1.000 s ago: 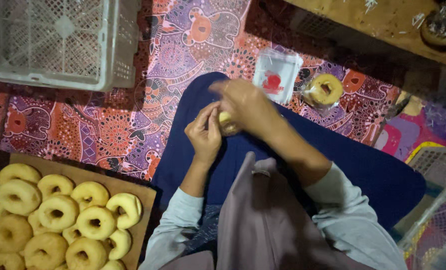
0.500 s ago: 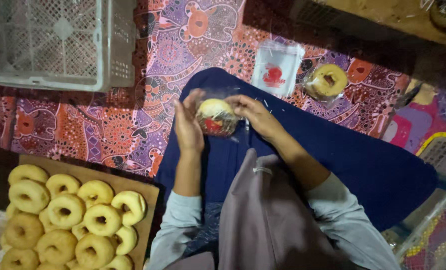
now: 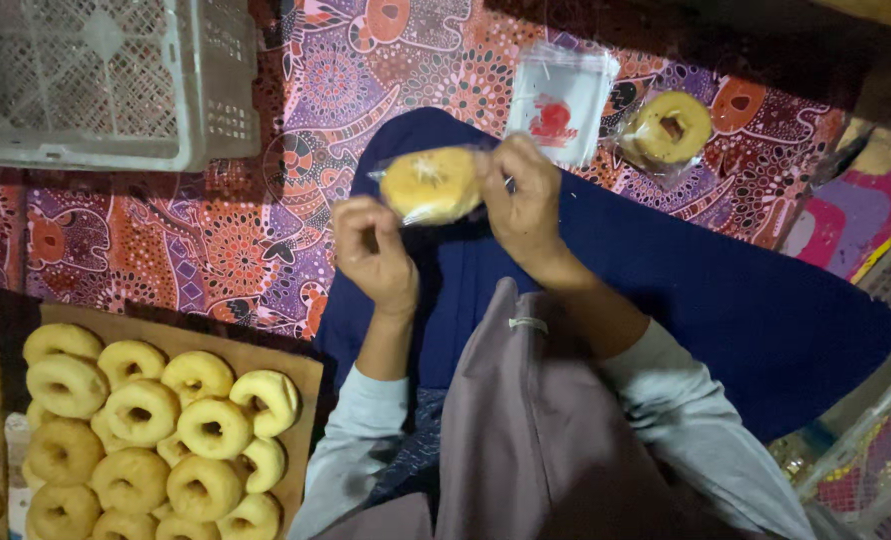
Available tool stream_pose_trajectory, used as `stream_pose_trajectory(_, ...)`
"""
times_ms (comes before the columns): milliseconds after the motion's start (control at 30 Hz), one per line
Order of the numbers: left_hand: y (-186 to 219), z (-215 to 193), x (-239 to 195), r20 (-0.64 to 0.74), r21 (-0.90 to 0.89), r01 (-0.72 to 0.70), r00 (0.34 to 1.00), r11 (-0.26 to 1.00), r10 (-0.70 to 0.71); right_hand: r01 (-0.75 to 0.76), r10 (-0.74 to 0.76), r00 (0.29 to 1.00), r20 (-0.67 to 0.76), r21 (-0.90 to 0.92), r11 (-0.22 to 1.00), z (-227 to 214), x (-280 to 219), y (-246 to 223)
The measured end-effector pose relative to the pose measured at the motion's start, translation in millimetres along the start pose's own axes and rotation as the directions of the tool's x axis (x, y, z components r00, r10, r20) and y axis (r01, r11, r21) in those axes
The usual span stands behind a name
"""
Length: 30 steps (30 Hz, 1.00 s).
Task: The person sits on the floor and repeatedly picks up donuts from a wooden board, places them into clear plastic bags, and sets the packaged donuts into a white basket. The person handles both plain and chocolate-topped donuts.
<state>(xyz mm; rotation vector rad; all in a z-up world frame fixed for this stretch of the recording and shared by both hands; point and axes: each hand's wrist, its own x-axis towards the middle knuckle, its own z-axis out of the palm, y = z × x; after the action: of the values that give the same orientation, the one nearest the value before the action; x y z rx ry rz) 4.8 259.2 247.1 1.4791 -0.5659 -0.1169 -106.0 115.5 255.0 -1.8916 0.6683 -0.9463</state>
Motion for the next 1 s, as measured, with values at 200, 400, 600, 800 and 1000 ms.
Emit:
stream_pose_trajectory(200,-32,-16,-35,0.017,0.142,0.420,0.905,0.897,-0.426,-0.245,0.263,0.948,0.181,-0.117,0.963,11,-57,51)
stream_pose_trajectory(400,-36,-14,-31,0.061,0.317,0.152,0.982,0.936,-0.180,0.114,0.110,0.962,0.249,-0.736,0.667,-39,-31,81)
stream_pose_trajectory(600,-21,32,-35,0.176,0.242,0.257,0.936,0.936,-0.303,-0.320,0.352,0.934,0.067,-0.282,0.904,-23,-44,79)
stream_pose_trajectory(800,-42,135,-26,0.463,0.134,-0.060,0.886,0.989,-0.009,-0.575,0.576,0.812,-0.095,0.035,0.817,-72,-33,148)
stream_pose_trajectory(1000,-134,271,-32,0.650,0.190,0.035,0.745,0.981,-0.153,-0.602,0.544,0.743,-0.391,-0.033,0.798,-157,-26,190)
